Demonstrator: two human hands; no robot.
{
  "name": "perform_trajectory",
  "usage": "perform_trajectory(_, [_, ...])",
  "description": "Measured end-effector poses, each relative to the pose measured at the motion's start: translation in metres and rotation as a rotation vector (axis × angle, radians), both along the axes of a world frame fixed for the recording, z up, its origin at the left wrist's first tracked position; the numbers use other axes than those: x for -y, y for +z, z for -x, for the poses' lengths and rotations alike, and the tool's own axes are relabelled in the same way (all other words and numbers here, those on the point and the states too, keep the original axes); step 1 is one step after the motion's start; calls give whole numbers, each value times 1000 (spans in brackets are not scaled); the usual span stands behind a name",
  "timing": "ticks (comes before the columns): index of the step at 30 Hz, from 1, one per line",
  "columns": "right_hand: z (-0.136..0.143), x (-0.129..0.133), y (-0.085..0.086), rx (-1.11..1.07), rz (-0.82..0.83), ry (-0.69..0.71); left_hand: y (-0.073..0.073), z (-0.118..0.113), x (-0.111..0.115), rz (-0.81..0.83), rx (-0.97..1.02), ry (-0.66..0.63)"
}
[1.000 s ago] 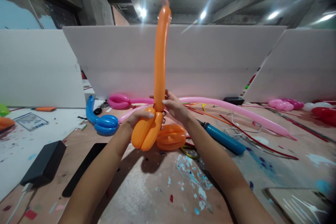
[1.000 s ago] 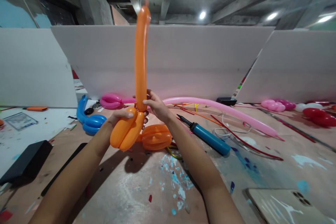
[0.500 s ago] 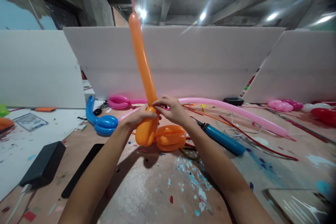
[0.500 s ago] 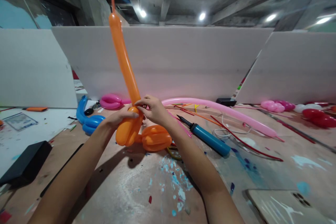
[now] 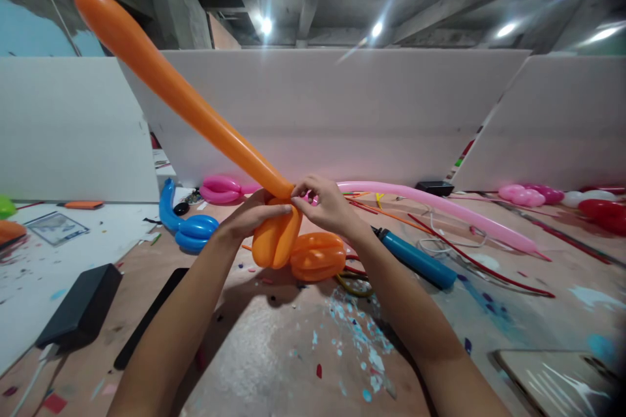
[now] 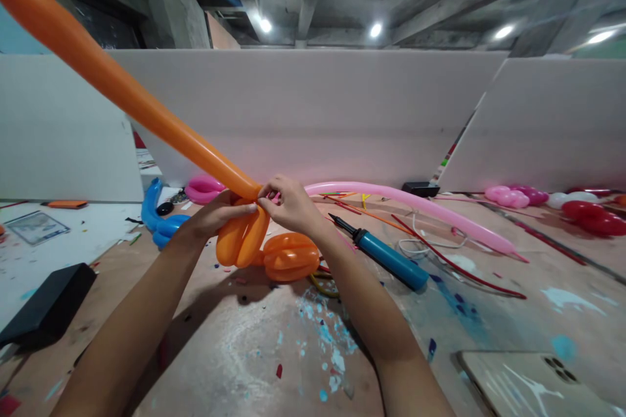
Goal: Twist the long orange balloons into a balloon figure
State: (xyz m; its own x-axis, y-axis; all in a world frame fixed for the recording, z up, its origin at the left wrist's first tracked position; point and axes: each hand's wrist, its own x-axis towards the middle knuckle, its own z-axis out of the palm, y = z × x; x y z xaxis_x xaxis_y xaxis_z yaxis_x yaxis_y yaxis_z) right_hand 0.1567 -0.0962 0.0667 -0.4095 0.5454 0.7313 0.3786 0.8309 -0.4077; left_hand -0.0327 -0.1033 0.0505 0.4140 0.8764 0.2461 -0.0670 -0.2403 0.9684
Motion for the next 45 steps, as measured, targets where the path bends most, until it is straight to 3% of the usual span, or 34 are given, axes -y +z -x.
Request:
perform_trajectory(5, [-9, -6, 1, 25, 357, 89, 3, 4, 0, 3, -69, 32])
perform_trajectory(9, [-11, -14, -2, 1, 550, 217, 5, 9, 4, -17, -80, 20])
perform_trajectory(12, [-5, -14, -4, 12, 538, 264, 4, 11, 0, -23, -70, -17])
perform_trajectory(14, [0, -12, -5, 3, 446, 196, 1, 10, -8, -63, -23, 14])
perform_trajectory(16, [6, -9, -5, -28, 360, 108, -2, 8, -16, -159, 3, 173])
perform_trajectory(20, [14, -8, -9, -132, 277, 8, -4, -1, -21, -397, -85, 652])
perform_trajectory(22, [16, -8, -12, -174, 202, -63, -3, -8, -15, -485, -150, 714])
perform_trajectory(25, [16, -9, -15, -237, 73, -168, -1, -22, -1, -552, -157, 619])
perform_trajectory(29, [14, -8, -14, -338, 14, -191, 1, -37, 12, -531, -225, 296])
perform_trajectory(35, [21, 0, -13, -283, 83, -54, 3, -25, 3, -402, -74, 323])
perform_trajectory(40, [22, 9, -9, -175, -55, -99, 9, -3, 0, -270, 38, 176])
perform_trajectory(45, [16, 10, -3, -138, 78, -11, 13, 3, 11, -191, 53, 120])
